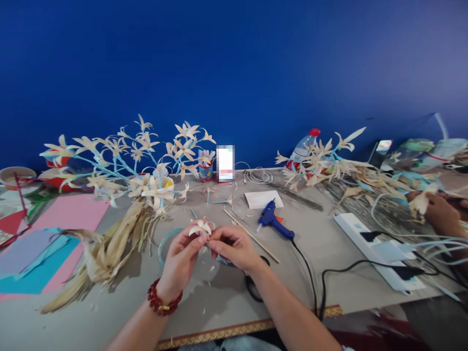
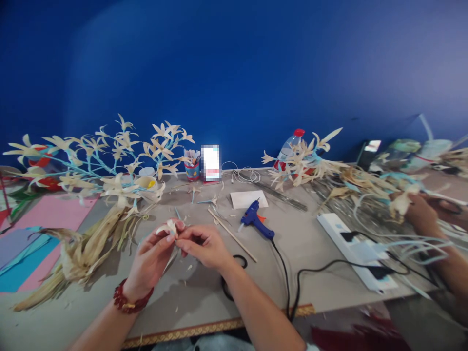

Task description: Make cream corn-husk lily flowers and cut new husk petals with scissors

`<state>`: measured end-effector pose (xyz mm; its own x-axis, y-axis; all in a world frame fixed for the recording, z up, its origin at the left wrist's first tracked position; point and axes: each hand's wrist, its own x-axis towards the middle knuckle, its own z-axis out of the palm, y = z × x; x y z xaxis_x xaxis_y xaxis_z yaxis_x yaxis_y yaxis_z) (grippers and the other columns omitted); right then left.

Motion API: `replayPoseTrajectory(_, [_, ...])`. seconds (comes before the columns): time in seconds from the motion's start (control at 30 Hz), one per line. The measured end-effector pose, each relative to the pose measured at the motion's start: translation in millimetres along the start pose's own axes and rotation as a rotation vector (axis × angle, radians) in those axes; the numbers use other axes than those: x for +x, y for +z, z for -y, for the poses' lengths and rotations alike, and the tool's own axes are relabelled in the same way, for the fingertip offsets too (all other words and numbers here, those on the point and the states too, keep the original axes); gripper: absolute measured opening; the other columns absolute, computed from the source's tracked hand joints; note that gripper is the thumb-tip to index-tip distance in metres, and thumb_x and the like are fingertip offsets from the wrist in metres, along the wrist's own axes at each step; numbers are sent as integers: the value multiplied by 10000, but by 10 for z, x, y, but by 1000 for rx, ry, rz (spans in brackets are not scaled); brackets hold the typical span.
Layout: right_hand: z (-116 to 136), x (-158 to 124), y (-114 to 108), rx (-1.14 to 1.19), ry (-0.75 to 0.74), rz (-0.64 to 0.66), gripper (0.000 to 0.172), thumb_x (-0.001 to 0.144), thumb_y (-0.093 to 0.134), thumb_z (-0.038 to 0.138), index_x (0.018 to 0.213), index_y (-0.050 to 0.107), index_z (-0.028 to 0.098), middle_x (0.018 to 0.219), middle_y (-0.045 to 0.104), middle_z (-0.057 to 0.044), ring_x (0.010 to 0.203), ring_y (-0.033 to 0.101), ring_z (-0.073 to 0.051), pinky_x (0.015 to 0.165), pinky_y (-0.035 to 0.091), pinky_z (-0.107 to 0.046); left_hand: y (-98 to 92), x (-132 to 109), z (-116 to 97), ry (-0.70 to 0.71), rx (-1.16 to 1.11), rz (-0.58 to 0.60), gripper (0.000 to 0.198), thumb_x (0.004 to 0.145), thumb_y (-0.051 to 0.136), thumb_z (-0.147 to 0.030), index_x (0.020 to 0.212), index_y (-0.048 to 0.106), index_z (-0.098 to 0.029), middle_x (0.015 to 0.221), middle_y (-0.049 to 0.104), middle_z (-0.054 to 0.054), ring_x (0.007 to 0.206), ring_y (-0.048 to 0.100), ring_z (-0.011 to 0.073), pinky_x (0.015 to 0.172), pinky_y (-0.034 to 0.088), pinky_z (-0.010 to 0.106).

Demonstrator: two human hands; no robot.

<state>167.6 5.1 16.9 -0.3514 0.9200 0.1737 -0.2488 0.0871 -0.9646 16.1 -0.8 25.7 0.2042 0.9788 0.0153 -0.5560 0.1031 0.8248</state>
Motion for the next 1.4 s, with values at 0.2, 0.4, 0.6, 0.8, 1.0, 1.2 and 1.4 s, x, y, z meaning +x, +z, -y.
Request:
replayPoseTrajectory(0.2, [2, -3, -1, 130, 79, 33, 187, 794, 708, 324, 736, 634, 162, 540, 615, 26, 357, 364, -37, 358, 253, -169, -22, -4, 27, -43, -40, 5, 168, 762, 711, -212, 926, 733, -185, 947, 647, 65, 845, 579, 174, 675, 497, 246])
replayPoseTrajectory(0.4, [-3, -5, 17, 141, 102, 29, 211, 802, 699, 333, 715, 596, 169, 548, 622, 31, 352, 358, -32, 359, 254, -168, -6, 1, 40, -59, -50, -29, 194, 747, 730, -229, 934, 733, -178, 959, 660, 69, 877, 579, 174, 729, 488, 245])
replayPoseTrajectory(0.6, [-10, -16, 46, -17, -27, -74, 234, 832, 659, 362, 720, 606, 163, 547, 586, 29, 390, 393, -44, 399, 302, -179, 57, -7, 56, -17, -60, -4, 80, 764, 713, -207, 833, 682, -180, 988, 615, 49, 808, 558, 150, 642, 480, 237])
replayPoseTrajectory(0.8, [23, -5, 42, -77, 8, -91, 287, 814, 671, 406, 690, 600, 158, 543, 587, 25, 405, 402, -47, 399, 301, -175, 57, -5, 40, -20, -37, -12, 43, 773, 701, -183, 787, 663, -169, 928, 611, 29, 753, 553, 133, 627, 469, 239])
replayPoseTrajectory(1.0, [-4, 15, -8, 92, 215, -34, 288, 764, 717, 422, 724, 602, 161, 523, 613, 32, 343, 348, -32, 345, 239, -164, 44, 7, 33, -45, -36, -13, 41, 780, 696, -203, 802, 706, -169, 922, 663, 45, 834, 580, 154, 728, 469, 243])
replayPoseTrajectory(1.2, [14, 25, -19, 100, 185, -8, 258, 766, 721, 388, 717, 613, 159, 532, 624, 30, 342, 353, -34, 350, 243, -171, 48, 15, 29, -72, -88, -13, 84, 769, 703, -202, 839, 731, -165, 927, 657, 62, 861, 573, 167, 720, 479, 249])
replayPoseTrajectory(1.4, [17, 14, 11, 1, 85, -36, 285, 782, 698, 402, 675, 573, 170, 527, 587, 34, 384, 376, -44, 400, 287, -183, 72, 11, 17, -94, -127, 58, 74, 789, 685, -220, 824, 713, -161, 953, 629, 54, 799, 555, 149, 626, 465, 237])
